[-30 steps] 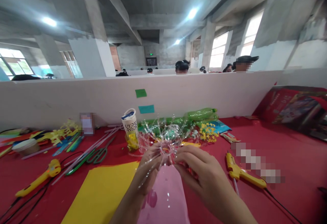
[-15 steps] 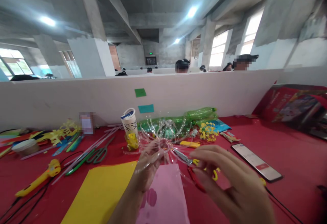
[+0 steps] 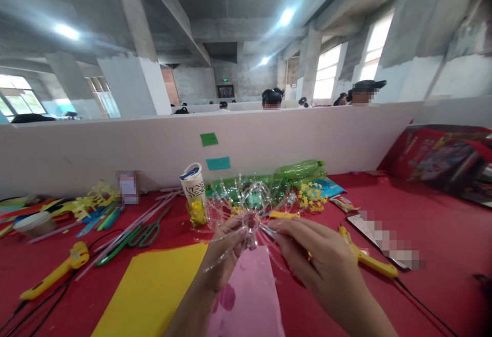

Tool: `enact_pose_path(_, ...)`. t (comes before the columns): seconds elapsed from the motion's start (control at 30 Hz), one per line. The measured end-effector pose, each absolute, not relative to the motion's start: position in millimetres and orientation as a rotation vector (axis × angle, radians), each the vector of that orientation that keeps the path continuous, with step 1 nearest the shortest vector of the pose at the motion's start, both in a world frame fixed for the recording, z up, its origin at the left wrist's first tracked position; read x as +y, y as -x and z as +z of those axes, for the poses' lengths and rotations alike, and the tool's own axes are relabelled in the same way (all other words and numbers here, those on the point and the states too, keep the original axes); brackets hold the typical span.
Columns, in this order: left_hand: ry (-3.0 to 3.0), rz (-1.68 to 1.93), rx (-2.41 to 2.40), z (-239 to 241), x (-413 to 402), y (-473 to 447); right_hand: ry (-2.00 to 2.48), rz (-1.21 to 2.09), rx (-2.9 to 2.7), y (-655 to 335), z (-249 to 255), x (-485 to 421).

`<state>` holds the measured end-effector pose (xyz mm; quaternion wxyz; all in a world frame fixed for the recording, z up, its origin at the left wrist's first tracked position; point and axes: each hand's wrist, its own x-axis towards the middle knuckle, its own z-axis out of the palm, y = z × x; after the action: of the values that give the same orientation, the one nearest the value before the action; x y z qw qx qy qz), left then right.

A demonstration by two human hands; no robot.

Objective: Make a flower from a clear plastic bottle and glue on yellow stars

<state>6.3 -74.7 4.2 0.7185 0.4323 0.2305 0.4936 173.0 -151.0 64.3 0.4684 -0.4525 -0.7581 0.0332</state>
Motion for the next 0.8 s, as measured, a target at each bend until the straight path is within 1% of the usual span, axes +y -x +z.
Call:
enact_pose_path(0.3, -0.966, 1.074, 0.496, -1, -75, -3, 1.203, 0.060, -1.744, -174, 63, -150)
enact_pose_path(0.47, -0.977, 1.065, 0.513, 0, -75, -5, 1.168, -0.112, -1.676, -175, 64, -151)
enact_pose_path(0.6, -1.004, 1.041, 0.497, 0, -77, -6, 1.265, -0.227, -1.691, -170, 61, -142)
enact_pose_path(0.7, -1.020, 1.051, 0.499, 0, -77, -6, 1.328, -0.261, -1.664, -169, 60, -137)
enact_pose_path(0.8, -1.024, 1.056, 0.498, 1, -77, -6, 1.315, -0.217, -1.651, -171, 61, -138)
